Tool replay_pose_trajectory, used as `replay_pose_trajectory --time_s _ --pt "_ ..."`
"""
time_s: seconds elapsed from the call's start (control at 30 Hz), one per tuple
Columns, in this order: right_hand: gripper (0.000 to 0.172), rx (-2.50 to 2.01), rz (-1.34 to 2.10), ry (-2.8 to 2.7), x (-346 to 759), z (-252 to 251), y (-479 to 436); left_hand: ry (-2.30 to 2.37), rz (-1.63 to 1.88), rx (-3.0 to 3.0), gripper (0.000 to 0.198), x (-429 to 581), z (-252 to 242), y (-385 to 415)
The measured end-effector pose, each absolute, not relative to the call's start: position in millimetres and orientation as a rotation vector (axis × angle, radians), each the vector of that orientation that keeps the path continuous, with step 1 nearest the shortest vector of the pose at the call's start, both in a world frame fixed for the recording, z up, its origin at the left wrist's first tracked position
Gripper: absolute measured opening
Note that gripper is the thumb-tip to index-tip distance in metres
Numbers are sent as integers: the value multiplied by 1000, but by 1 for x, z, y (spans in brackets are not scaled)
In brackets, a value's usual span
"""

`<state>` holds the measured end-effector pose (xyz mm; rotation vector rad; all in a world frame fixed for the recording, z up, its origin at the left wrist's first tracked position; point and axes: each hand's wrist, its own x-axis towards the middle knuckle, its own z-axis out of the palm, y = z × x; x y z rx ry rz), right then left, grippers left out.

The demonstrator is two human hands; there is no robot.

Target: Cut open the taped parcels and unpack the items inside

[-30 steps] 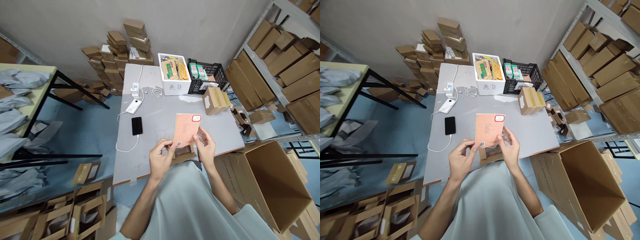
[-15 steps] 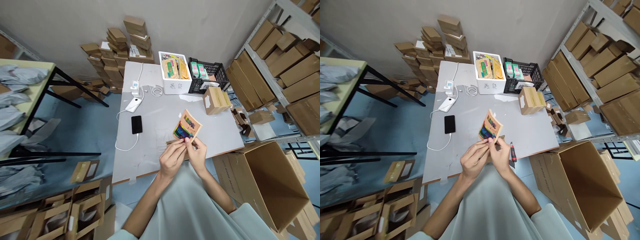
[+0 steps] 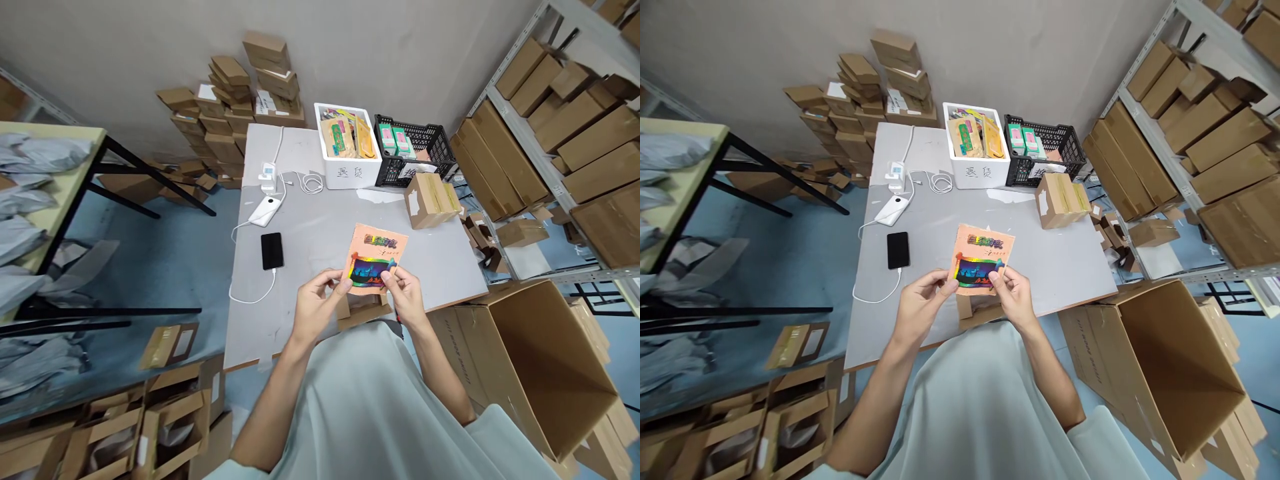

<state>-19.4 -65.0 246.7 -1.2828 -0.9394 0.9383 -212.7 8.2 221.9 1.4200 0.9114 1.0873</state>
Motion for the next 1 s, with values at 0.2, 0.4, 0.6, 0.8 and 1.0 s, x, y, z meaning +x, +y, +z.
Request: replay_pose_trajectory --time_s 0.2,0.4,0.6,0.8,1.0 --pt "46 -1264 819 -945 -18 238 -62 932 1372 1646 24 -209 215 18" --pt "26 -1210 693 -1069 -14 235 -66 904 1573 1998 10 -223 219 39" --pt "16 -1215 537 -1216 -10 235 -68 886 1602 2178 18 -232 217 46" --pt "15 -1284 520 -1181 -6 233 -72 860 1494 2176 10 -235 218 40" --pt "65 -1328 608 -941 -7 234 -69 824 1222 1944 35 -234 223 30"
